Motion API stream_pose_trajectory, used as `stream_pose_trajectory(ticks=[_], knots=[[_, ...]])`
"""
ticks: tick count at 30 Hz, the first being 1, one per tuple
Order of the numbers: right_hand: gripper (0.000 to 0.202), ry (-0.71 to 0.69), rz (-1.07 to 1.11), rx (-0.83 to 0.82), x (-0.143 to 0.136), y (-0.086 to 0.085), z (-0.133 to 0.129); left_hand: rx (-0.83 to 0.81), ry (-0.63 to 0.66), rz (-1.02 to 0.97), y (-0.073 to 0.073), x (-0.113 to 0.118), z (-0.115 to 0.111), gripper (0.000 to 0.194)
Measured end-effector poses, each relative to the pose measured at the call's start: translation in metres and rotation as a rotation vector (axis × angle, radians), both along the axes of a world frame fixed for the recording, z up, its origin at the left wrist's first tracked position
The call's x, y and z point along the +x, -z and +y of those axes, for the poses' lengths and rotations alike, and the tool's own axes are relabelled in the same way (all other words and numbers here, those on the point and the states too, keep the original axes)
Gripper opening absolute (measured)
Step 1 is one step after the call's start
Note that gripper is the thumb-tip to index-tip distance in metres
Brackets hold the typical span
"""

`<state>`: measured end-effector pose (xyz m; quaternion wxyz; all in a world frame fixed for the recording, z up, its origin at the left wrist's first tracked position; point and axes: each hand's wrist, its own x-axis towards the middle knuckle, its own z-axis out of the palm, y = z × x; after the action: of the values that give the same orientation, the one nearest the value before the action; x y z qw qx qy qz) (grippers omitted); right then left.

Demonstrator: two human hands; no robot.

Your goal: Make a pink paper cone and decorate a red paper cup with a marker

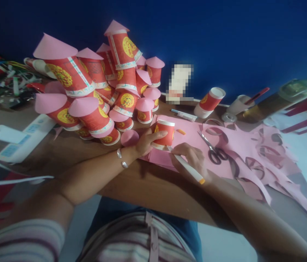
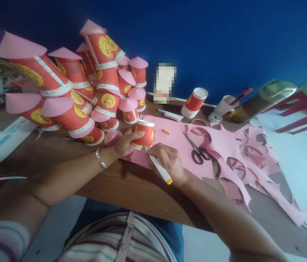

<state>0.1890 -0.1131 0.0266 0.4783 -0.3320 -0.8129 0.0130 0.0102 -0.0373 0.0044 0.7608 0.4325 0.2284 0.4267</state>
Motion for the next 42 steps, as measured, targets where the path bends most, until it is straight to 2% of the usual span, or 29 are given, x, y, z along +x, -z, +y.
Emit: stream_pose_trajectory(ticks=[13,29,38,42], knots=[[0.012,0.057,0.011,0.011,-0.0008,0.0007,-0.0005,0.019,-0.015,0.020,-0.0045,0.0005,-0.0020,0.039],[0.011,0.068,-0.019,-0.001,-0.0015,0.0007,-0.0026,-0.026,-0.012,0.015,-0.0032,-0.0005,-0.0021,0.047],[0.014,0.041,0.004,-0.007,-0.0020,0.0024,-0.0041,0.008,-0.010,0.006,-0.0026,-0.0002,-0.0015,0.044],[0.018,-0.033,0.014,0.005,0.0001,0.0055,-0.0051,0.015,-0.042,-0.006,-0.0036,0.0004,-0.0016,0.043]])
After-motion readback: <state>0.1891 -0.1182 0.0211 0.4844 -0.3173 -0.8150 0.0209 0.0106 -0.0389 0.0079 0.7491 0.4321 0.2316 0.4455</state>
